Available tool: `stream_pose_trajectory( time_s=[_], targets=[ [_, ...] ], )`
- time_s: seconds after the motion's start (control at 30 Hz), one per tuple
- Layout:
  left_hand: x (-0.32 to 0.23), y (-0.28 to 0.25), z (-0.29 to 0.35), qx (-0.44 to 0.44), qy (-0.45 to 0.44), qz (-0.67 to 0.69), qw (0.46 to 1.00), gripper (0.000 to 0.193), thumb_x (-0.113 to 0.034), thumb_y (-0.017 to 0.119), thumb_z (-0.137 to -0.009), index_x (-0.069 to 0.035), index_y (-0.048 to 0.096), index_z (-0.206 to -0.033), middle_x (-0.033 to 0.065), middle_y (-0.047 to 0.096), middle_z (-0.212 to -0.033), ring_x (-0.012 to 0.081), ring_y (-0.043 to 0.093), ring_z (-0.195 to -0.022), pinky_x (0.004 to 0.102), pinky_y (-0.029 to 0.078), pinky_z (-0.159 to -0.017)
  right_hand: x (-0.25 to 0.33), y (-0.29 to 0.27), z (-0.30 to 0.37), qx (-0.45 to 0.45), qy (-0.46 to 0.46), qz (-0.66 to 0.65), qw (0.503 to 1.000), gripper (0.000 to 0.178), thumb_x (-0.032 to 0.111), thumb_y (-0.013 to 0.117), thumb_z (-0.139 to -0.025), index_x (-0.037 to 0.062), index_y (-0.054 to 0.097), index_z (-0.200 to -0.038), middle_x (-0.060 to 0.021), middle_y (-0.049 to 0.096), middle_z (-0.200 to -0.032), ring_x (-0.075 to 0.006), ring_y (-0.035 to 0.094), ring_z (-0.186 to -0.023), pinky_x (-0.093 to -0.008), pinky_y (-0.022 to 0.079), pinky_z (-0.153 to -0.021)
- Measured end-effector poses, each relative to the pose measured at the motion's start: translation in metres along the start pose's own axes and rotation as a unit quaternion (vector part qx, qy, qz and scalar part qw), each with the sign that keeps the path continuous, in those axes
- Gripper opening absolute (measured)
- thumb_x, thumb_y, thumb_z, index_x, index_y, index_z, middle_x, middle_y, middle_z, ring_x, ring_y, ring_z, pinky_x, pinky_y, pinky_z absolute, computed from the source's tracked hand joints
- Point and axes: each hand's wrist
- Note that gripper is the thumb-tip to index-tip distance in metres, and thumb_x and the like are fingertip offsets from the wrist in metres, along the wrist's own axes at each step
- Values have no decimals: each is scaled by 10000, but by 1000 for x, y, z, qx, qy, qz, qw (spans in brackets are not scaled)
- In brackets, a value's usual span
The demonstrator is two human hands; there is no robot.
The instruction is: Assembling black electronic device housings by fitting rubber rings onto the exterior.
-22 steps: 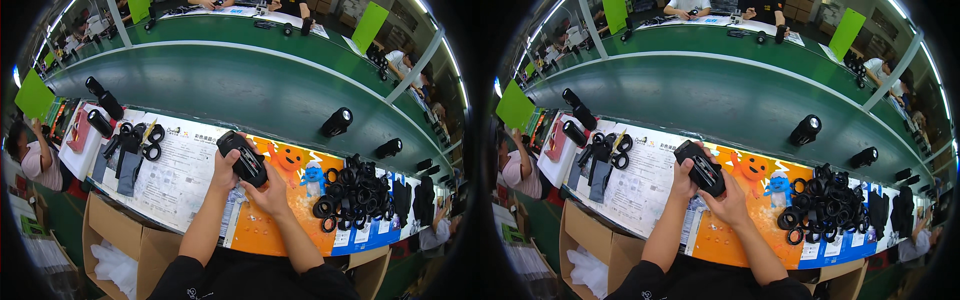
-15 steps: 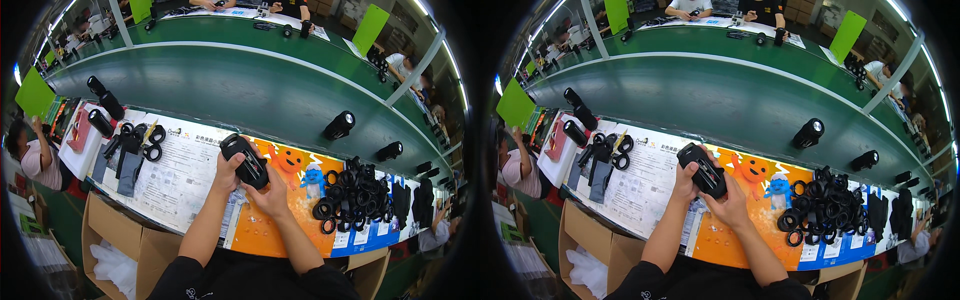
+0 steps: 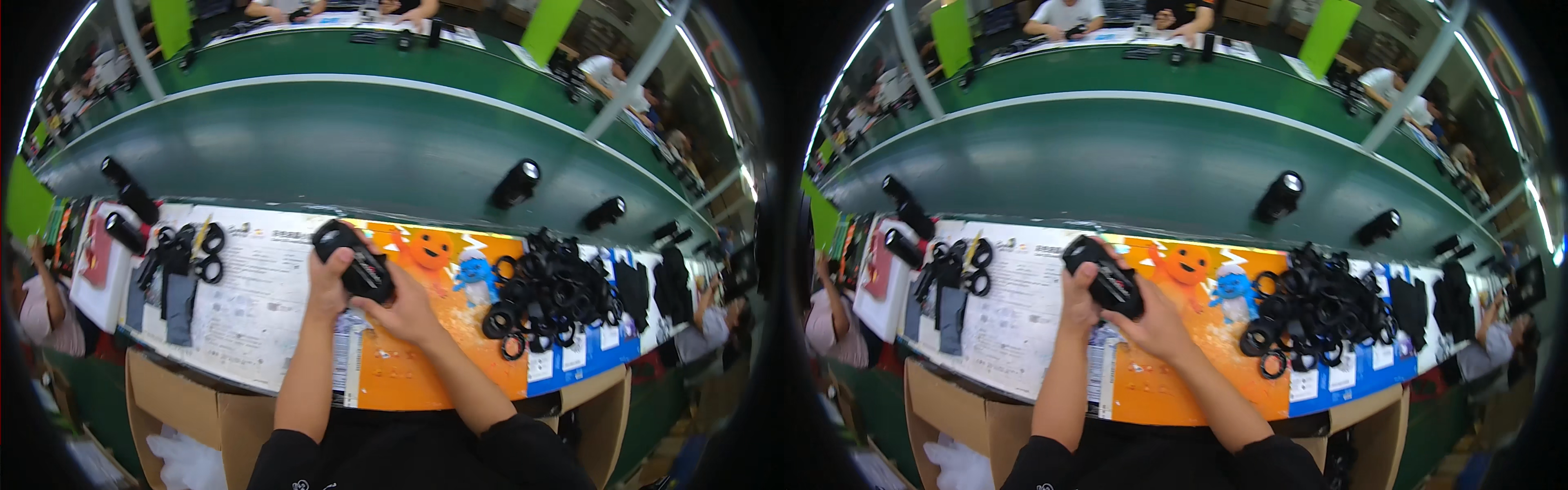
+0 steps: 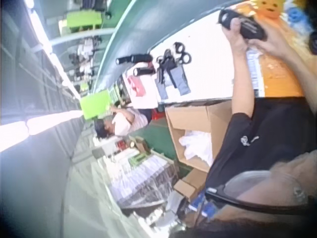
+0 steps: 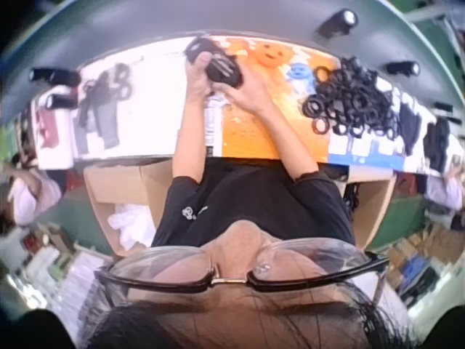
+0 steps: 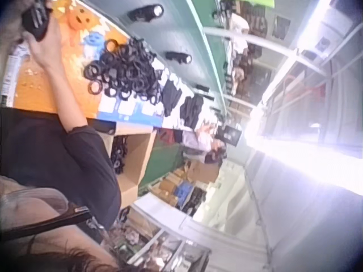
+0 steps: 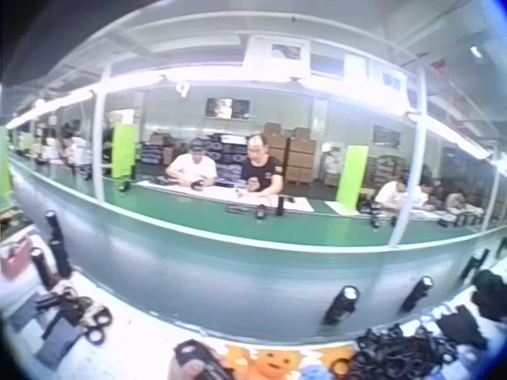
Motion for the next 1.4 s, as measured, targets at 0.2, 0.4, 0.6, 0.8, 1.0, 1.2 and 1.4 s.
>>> stream_pose_trajectory(
  time_s=[0.2, 0.4, 0.6, 0.8, 1.0, 1.2, 1.4],
  targets=[
    [1, -3, 0, 8, -9, -64, 998, 584, -350, 891, -923, -52, 595, -1329, 125, 715, -1123, 262, 762, -1030, 419, 650, -967, -2, -63, -2, 17, -84, 109, 990, 499, 342, 841, -982, 31, 734, -1357, -176, 749, -1192, -364, 685, -1197, -456, 535, -1061],
    [0, 5, -2, 28, -45, -86, 995, 593, -316, 907, -904, -58, 580, -1326, 148, 725, -1151, 278, 769, -1038, 439, 675, -931, -14, -188, -5, -33, 47, 410, 910, 264, 245, 834, -950, 20, 774, -1074, -159, 795, -1089, -382, 728, -1053, -476, 573, -966],
    [-3, 21, 5, 23, -34, -72, 997, 619, -264, 906, -915, -110, 504, -1360, 174, 710, -1193, 315, 759, -1093, 474, 692, -931, -41, -197, -15, 63, 160, 496, 851, 254, 224, 815, -937, 2, 729, -1026, -184, 807, -967, -397, 779, -994, -507, 604, -897],
    [-10, 11, 5, 26, -66, -92, 993, 626, -280, 851, -959, -9, 574, -1450, 177, 716, -1282, 299, 761, -1107, 459, 692, -935, -8, -162, -22, 80, 131, 108, 982, 201, 115, 685, -1067, 23, 766, -1226, -127, 763, -927, -206, 742, -849, -373, 572, -766],
    [-10, 22, 8, 47, -74, -38, 995, 547, -237, 799, -1010, -23, 538, -1441, 160, 724, -1188, 277, 777, -1035, 457, 718, -817, -20, -130, -3, 44, 103, 141, 984, 235, 107, 694, -1101, 30, 768, -1310, -63, 715, -945, -149, 638, -796, -317, 533, -762],
    [-8, 19, 7, 40, -86, -79, 992, 540, -247, 812, -1007, -40, 558, -1436, 128, 714, -1165, 244, 769, -1006, 409, 700, -832, -13, -128, 2, 64, 98, 273, 955, 219, 171, 786, -1031, 59, 816, -1218, -127, 697, -1264, -291, 683, -1050, -405, 562, -936],
    [8, 9, 5, 57, -64, -165, 983, 577, -274, 839, -1001, -32, 577, -1455, 81, 705, -1200, 167, 726, -1010, 329, 647, -878, 1, -135, -29, 78, -72, 172, 979, 197, 129, 795, -1018, 49, 797, -1197, -131, 693, -1416, -334, 672, -1286, -428, 532, -1115]
  ],
)
Point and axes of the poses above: each hand's wrist, its own z-axis away from the middle knuckle, its own y-axis out of the palm, x = y × z
